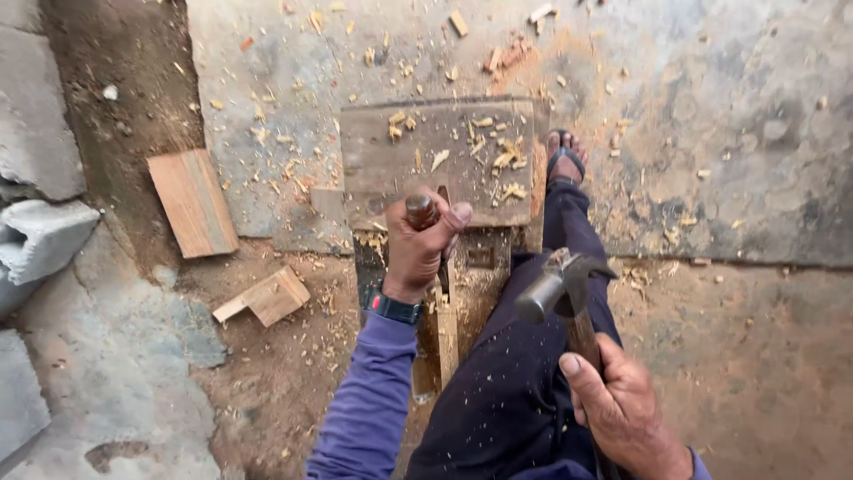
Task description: The person sits on the ground and uses a chisel and hammer to carve a piece of wood clamped to a wooden workbench. They repeatedly strike the chisel to remove wood shavings, occasionally adjusting the chisel's position.
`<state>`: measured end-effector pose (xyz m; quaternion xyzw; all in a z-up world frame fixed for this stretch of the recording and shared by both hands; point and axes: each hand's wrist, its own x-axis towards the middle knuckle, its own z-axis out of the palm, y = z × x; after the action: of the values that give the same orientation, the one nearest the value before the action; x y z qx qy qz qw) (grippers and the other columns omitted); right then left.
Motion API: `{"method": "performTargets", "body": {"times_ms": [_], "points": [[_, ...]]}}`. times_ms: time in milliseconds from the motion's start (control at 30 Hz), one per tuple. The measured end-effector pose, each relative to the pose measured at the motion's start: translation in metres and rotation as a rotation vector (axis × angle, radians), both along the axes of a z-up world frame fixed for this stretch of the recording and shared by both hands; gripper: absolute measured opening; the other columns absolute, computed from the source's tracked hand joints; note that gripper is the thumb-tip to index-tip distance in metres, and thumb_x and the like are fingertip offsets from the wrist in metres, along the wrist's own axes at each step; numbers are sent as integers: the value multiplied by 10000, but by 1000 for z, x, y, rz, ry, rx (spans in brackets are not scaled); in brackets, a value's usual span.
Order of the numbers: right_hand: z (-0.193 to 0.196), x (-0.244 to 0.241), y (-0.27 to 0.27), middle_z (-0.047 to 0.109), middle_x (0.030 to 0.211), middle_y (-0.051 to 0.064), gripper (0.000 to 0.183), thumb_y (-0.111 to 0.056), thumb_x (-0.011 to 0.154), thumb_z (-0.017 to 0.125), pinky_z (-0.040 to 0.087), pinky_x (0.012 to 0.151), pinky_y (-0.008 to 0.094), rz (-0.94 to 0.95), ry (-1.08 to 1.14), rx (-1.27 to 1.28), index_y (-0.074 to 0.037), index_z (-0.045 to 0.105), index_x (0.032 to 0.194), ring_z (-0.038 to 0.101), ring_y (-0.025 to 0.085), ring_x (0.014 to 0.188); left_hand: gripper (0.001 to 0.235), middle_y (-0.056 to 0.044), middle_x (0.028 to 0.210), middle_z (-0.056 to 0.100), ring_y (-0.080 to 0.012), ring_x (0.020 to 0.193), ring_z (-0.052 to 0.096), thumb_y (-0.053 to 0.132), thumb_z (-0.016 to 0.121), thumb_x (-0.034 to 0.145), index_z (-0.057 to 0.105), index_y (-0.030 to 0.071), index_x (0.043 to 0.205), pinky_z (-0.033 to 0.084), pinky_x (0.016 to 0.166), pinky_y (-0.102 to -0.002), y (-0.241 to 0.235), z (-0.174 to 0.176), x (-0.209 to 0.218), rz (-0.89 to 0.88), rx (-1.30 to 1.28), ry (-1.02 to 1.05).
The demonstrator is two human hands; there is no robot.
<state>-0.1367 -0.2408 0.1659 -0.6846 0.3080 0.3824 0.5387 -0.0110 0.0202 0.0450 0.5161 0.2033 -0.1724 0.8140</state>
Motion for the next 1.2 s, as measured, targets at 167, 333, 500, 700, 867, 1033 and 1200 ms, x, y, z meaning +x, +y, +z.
{"method": "performTargets", "body": {"times_ms": [167,333,500,700,867,1033,1200], "points": [[2,8,1,521,547,-8,356,-379,932,626,439,403,267,20,18,-6,-57,554,798,514,86,442,239,16,744,632,-70,618,581,162,806,904,586,135,813,478,525,-267,29,-24,15,-336,-481,-121],[-2,15,2,530,529,0,328,-373,924,622,433,404,270,32,-13,-43,-67,575,815,512,93,434,263,68,694,512,-36,567,496,174,796,926,563,160,804,452,483,-229,-16,-15,3,55,331,-130],[-1,9,-3,543,535,-7,338,-367,957,620,436,426,254,99,-54,-41,-62,577,816,514,78,459,250,52,726,545,-49,553,510,157,807,944,593,140,818,442,430,-239,20,13,14,-93,18,-304],[-5,15,-1,555,530,-7,340,-360,970,610,441,424,254,104,-113,-29,-61,565,813,525,84,448,241,58,674,573,-46,521,516,180,809,940,592,124,851,407,429,-227,18,61,61,-86,-128,-257],[-1,5,1,542,547,-2,332,-358,959,617,445,428,260,20,-41,-2,-51,583,836,521,85,465,274,61,660,588,-18,521,514,199,805,935,586,122,789,389,431,-213,4,30,40,-153,21,-127],[4,10,0,528,570,0,335,-372,935,619,447,419,274,-3,27,-2,-47,599,858,523,96,466,324,61,666,544,-43,554,504,246,827,924,568,132,766,416,476,-244,-5,19,33,-157,293,-324],[10,18,-3,546,579,-6,349,-383,939,626,465,433,264,24,-38,-27,-44,603,856,538,87,478,313,25,687,568,-70,600,540,254,816,934,590,98,785,444,518,-266,-26,46,14,-282,411,-475]]}}
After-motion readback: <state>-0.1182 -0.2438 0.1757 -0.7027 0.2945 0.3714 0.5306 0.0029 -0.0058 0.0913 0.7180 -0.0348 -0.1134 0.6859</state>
